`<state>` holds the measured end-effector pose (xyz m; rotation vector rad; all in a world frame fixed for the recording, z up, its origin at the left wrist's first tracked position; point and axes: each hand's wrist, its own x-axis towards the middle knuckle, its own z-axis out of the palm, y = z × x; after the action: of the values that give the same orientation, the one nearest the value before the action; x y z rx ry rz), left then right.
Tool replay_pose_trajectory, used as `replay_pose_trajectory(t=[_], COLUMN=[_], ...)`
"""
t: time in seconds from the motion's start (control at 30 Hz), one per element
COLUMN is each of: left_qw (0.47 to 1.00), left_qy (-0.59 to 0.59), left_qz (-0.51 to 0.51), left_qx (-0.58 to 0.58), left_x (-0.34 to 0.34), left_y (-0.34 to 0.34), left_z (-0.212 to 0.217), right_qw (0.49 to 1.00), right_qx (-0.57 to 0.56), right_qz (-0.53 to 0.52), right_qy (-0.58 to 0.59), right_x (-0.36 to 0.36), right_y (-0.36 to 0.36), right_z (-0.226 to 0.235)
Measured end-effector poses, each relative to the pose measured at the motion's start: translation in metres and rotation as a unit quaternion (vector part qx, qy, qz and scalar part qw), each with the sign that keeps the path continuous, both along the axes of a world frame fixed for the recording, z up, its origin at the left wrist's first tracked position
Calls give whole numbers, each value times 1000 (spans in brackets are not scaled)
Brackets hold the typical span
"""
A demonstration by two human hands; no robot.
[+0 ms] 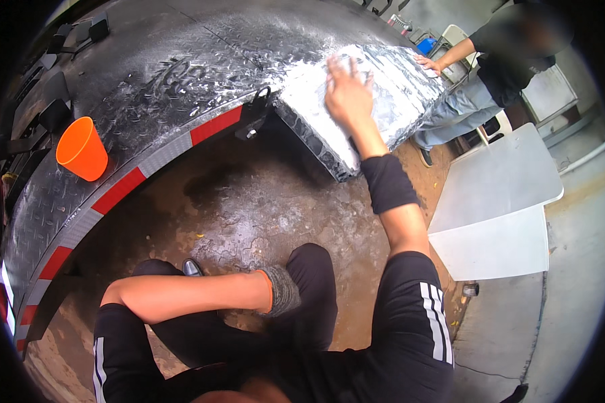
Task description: The person smooths a white substance on a metal surface using their hand. They repeatedly rub and press the material to flatten it, while another person works nearby on the same surface.
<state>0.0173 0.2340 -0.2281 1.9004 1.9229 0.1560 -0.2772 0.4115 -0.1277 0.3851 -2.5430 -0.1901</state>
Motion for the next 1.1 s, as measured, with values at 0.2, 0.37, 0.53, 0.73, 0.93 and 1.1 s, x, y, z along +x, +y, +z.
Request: replay_pose_trajectory(t=[0.2,0.37,0.53,0.73,0.93,1.1], left_qw=[999,999,999,999,1000,1000], left_qy=[2,-8,-7,3,-6,-4], left_qz=[-17,-9,2,9,2,-19], left_qx=[-35,-34,-53,-33,-18,-19], left_x=[-5,-4,-5,-2,-1,-3], left_y=[-8,-10,-10,-11,-7,2], left_z=[2,9,10,11,8,15], right_qw=[1000,995,986,985,989,998], right_qx=[-4,52,104,113,78,56], right_qz=[-20,30,97,104,107,39], right_qy=[13,-77,-88,-78,-69,-11], right_x=[-6,10,6,3,-8,-24], right_y=[2,0,-1,16,0,12], right_z=[17,3,-5,8,8,33])
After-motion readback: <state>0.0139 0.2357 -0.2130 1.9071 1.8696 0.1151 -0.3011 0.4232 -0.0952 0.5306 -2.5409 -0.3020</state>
